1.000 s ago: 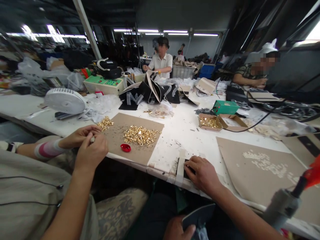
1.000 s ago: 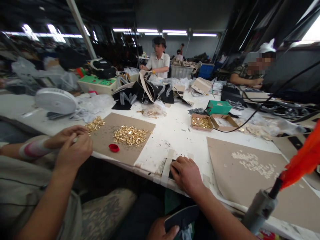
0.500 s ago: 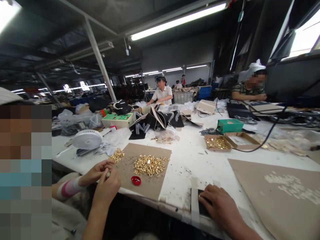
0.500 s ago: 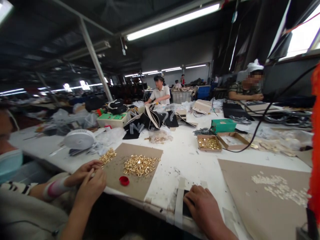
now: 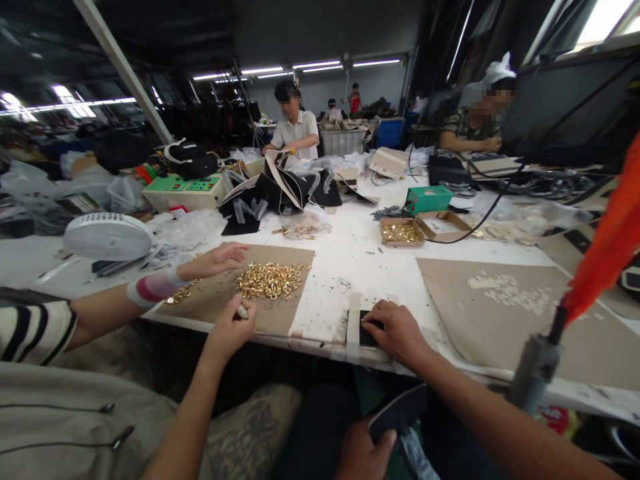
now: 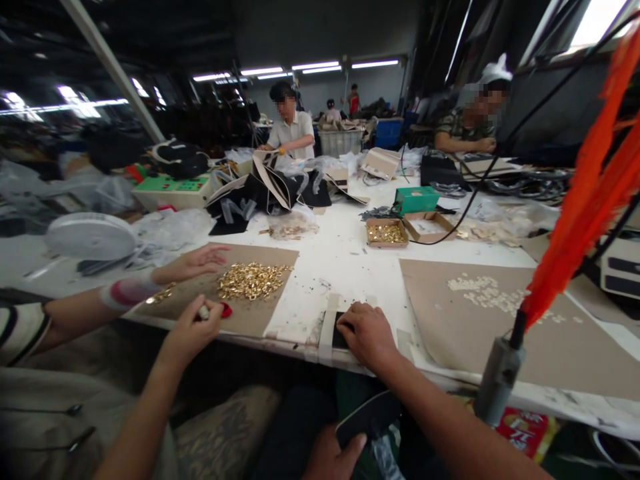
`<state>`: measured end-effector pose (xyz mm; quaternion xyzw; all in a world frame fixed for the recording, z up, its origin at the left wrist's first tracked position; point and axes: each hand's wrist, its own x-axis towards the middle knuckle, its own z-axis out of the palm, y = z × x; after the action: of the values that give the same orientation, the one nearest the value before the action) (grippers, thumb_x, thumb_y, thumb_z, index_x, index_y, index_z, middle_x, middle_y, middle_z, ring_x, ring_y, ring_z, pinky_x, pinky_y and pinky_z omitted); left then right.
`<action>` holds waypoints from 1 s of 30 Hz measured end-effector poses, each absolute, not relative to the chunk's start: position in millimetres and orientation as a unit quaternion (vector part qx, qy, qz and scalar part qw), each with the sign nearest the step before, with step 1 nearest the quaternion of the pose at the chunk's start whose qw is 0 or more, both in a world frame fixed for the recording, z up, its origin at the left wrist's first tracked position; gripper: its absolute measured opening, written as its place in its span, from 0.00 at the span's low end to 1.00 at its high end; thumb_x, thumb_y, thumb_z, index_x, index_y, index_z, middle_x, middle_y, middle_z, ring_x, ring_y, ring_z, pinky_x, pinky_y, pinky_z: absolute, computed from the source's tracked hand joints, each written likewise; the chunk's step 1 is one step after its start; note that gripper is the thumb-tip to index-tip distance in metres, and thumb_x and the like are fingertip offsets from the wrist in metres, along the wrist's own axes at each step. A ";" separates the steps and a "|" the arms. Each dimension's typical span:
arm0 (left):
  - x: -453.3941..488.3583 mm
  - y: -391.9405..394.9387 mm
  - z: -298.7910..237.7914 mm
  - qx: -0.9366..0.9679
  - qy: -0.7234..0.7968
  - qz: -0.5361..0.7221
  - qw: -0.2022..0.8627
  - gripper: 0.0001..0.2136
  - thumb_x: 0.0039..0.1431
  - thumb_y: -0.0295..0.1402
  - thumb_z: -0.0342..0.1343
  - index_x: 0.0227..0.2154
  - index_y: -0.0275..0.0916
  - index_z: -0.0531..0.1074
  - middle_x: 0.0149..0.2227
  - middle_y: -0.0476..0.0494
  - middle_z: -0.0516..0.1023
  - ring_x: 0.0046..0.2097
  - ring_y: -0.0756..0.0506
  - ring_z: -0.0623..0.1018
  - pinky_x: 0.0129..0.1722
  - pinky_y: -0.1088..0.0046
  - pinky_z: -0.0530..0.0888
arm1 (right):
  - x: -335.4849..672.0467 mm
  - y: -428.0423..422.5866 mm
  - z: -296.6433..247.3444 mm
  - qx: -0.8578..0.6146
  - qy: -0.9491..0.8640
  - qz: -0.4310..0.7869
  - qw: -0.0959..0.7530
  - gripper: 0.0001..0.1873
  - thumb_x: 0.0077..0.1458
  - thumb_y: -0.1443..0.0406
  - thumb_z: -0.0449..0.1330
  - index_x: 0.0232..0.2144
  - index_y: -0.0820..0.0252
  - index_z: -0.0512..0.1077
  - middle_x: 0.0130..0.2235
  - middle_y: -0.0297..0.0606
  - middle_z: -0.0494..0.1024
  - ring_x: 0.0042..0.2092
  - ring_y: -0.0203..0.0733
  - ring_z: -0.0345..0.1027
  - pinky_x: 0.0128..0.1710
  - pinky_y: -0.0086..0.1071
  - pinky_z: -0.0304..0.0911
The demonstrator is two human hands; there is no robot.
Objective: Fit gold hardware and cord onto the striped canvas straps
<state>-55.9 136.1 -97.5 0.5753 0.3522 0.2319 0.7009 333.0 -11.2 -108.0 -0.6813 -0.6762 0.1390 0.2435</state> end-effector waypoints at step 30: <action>134.4 -127.9 -86.9 0.381 0.419 0.408 0.716 0.26 0.58 0.42 0.68 0.58 0.38 0.75 0.55 0.38 0.81 0.58 0.36 0.79 0.62 0.59 0.72 | 307.1 -195.1 -42.6 -0.661 -0.692 0.073 0.281 0.27 0.59 0.59 0.67 0.59 0.58 0.73 0.58 0.47 0.76 0.57 0.56 0.71 0.58 0.52 0.67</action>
<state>134.4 -127.9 -86.9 0.3813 0.4189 0.4078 0.7161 307.1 -195.1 -42.6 -0.6605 -0.6922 0.0732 0.2814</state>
